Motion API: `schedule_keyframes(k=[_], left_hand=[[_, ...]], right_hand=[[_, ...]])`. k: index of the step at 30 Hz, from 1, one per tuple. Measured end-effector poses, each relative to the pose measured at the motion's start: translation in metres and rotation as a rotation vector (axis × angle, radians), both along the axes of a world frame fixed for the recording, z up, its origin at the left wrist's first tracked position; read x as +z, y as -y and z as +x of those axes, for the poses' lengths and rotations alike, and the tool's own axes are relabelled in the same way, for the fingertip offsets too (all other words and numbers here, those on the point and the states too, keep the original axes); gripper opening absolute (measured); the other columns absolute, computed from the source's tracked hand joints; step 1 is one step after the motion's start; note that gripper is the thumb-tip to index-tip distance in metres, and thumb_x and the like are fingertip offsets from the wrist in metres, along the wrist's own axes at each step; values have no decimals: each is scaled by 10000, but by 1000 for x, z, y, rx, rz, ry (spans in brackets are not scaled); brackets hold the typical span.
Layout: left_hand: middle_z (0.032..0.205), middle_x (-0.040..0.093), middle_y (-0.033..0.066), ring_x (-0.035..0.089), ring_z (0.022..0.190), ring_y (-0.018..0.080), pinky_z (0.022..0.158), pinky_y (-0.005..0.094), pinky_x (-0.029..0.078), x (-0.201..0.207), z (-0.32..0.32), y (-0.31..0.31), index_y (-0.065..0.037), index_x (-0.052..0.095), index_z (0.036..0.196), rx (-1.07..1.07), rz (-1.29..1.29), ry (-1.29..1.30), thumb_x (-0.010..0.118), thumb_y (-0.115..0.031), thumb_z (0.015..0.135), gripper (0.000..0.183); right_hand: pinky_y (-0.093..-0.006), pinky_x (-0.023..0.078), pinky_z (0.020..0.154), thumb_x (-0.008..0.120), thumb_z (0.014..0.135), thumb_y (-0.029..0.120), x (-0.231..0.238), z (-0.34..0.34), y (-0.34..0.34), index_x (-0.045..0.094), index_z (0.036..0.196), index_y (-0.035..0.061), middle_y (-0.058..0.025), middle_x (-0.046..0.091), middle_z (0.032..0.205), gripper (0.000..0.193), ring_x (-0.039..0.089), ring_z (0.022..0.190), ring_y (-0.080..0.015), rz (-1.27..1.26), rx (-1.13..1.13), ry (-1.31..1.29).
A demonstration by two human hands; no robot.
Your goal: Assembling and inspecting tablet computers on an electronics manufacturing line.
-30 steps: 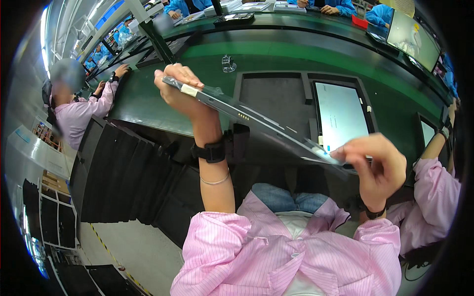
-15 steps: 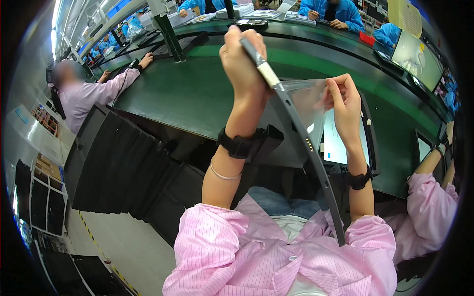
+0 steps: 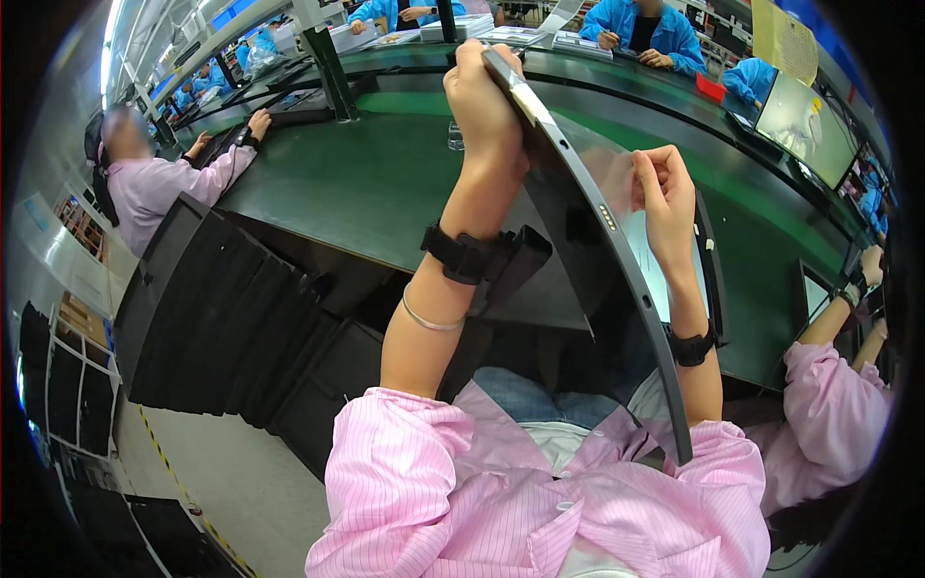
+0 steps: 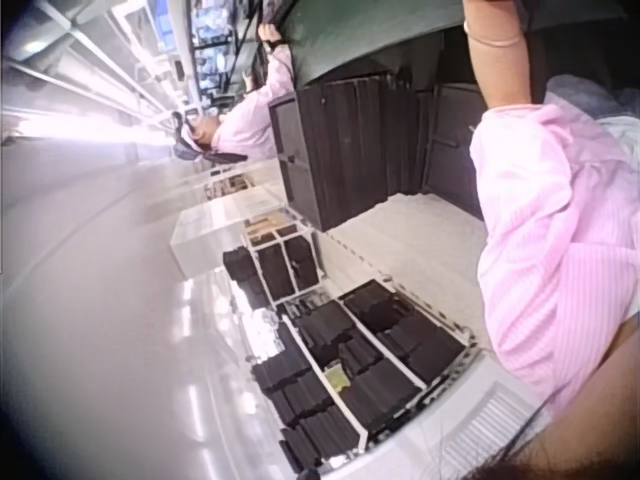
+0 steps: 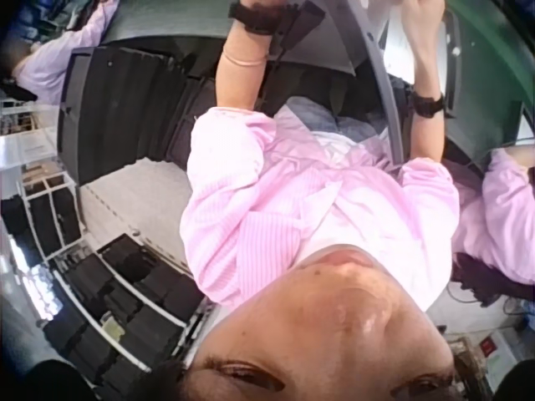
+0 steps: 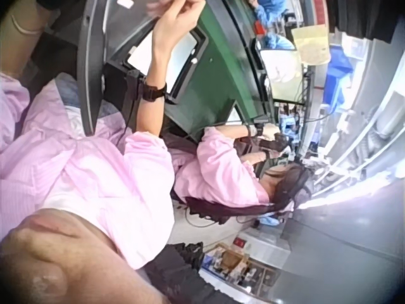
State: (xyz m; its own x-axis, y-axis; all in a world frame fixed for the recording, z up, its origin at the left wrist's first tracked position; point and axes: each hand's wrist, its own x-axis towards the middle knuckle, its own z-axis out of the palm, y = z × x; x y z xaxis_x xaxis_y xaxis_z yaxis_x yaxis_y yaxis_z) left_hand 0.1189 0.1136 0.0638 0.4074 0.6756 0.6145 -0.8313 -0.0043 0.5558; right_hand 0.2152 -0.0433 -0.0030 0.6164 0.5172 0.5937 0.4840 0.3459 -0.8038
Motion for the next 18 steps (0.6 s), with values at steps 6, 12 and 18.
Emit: schedule_keyframes(k=[6, 12, 18], left_hand=[[469, 337, 40, 279, 395, 137, 392, 249, 281, -6, -2, -15, -80, 372, 526, -140, -75, 40, 304, -269, 904, 428], [468, 361, 18, 319, 406, 113, 377, 220, 245, -20, -6, -29, -100, 377, 524, -319, -48, 89, 309, -233, 860, 368], [713, 547, 90, 524, 654, 218, 570, 328, 437, -48, 23, -104, -34, 565, 804, -899, 618, 522, 469, -262, 872, 257]], right_hand=[[-165, 331, 447, 499, 900, 162, 5, 0, 0, 498, 827, 19, 10, 497, 638, 161, 444, 511, -29, 4, -33, 39], [-173, 337, 403, 487, 906, 178, 5, -4, -2, 485, 848, 23, -14, 525, 634, 166, 501, 472, -57, 8, 21, 10], [-210, 325, 342, 497, 881, 157, 41, -2, -3, 508, 846, 8, -43, 522, 585, 153, 447, 362, -85, 4, 24, 162]])
